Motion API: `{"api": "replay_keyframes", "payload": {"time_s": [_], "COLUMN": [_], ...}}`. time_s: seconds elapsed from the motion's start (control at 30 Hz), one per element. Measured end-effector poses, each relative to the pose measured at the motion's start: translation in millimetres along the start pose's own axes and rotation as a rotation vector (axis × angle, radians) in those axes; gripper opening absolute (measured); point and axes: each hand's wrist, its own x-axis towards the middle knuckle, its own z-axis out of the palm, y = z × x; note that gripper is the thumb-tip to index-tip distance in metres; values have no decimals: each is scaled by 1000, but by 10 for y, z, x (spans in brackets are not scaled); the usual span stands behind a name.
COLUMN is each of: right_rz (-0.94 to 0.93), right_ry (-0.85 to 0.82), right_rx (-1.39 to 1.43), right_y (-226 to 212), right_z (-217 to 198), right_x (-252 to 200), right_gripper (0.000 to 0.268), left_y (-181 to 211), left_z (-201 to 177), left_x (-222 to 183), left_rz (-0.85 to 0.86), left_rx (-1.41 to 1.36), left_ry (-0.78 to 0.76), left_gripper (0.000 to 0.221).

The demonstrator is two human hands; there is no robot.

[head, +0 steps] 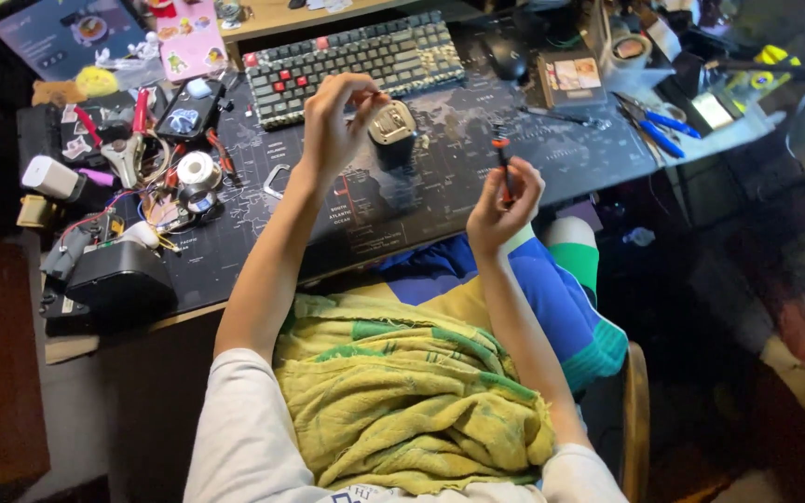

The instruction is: Disassembling a small electronic device using a screwdriver and prying tool on a workbench.

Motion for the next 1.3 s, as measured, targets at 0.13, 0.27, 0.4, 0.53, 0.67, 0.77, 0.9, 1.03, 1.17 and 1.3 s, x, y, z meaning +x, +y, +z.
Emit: {"api": "replay_keyframes", "payload": {"time_s": [0.13,0.27,0.4,0.53,0.67,0.77,0.9,1.03,1.17,1.3], "right_rz": [-60,-111,-186,-260,-259,-244,-167,-29,63,95], "right_ry": [-65,4,13,-1,-20,-17,-68,-155,-214,-251], "right_rx": [103,147,205,218,199,242,299,333,437,613], "right_y": [-262,-133,-61,-368,-496,-506,-615,-578,-621,-642], "right_z": [-89,16,106,154,180,254,306,239,106,25], "right_x": [64,98,-84,54,34,-23,-38,-109,-33,77], "right_gripper": [23,19,18,10,11,15,22,24,31,26], "left_y": [61,-35,-181,-203,191,789,1674,2227,2564,2674], "left_z": [-157,-184,-202,-258,-431,-819,-1358,-1660,-1185,-864], "left_x": [-21,71,-21,-58,-297,-831,-1808,-2933,-3333,-2870], "left_rz": [87,80,72,92,159,151,21,-398,-1062,-1240], "left_rx": [79,106,125,192,207,286,562,687,769,486], "left_ry": [-79,3,63,56,111,136,70,-84,308,357], "left_gripper": [18,14,22,24,13,9,16,10,12,18]}}
